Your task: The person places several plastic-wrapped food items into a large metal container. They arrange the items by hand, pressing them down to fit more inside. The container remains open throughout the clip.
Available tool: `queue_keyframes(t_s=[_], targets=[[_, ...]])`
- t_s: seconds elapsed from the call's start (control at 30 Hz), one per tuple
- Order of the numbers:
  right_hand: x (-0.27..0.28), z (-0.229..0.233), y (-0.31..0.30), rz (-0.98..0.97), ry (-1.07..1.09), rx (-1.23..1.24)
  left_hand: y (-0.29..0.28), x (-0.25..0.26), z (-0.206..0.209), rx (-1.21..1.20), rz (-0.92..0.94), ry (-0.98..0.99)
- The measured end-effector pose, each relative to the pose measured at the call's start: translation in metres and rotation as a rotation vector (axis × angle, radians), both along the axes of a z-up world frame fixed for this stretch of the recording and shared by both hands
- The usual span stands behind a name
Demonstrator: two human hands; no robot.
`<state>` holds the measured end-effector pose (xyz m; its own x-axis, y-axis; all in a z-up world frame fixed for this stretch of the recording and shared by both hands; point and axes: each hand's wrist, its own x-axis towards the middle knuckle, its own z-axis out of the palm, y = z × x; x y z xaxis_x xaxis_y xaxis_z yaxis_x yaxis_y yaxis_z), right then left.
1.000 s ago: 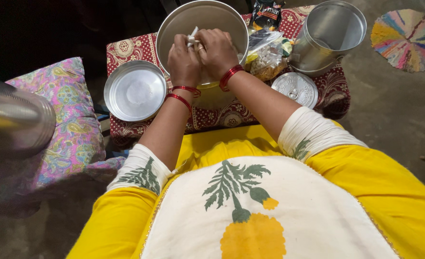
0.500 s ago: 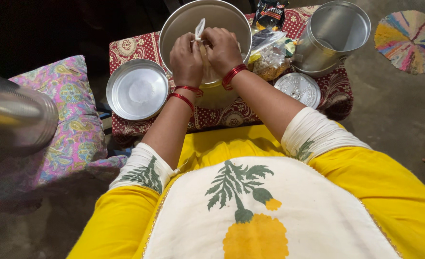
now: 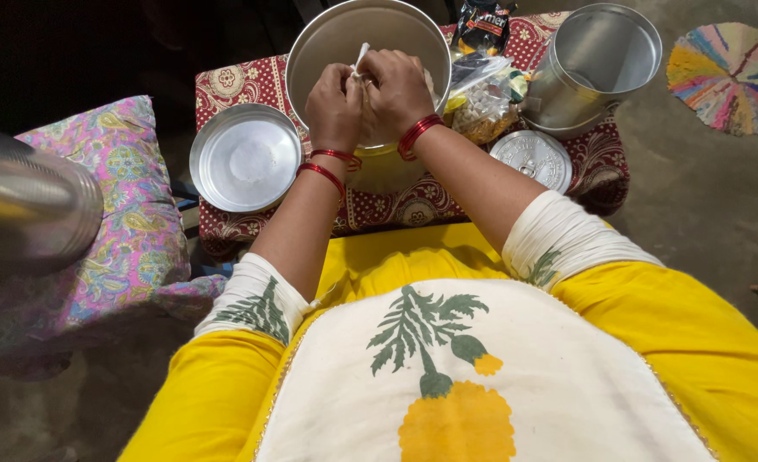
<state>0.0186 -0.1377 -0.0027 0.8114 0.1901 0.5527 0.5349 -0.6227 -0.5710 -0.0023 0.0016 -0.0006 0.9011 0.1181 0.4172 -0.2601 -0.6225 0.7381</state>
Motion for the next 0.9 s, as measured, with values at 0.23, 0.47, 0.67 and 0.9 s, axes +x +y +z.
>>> queue_keyframes(t_s=[0.23, 0.47, 0.67, 0.9], targets=[[-0.003, 0.003, 0.001, 0.008, -0.009, 0.007, 0.003, 0.004, -0.004, -0.046, 0.013, 0.023], [-0.004, 0.009, 0.000, 0.082, 0.026, 0.085, 0.008, 0.009, -0.009, -0.077, 0.006, 0.031], [-0.006, 0.013, -0.002, 0.188, 0.105, 0.222, 0.016, 0.015, -0.014, -0.211, -0.082, 0.073], [-0.003, 0.011, -0.002, 0.236, 0.111, 0.209, 0.021, 0.020, -0.017, -0.288, -0.080, 0.114]])
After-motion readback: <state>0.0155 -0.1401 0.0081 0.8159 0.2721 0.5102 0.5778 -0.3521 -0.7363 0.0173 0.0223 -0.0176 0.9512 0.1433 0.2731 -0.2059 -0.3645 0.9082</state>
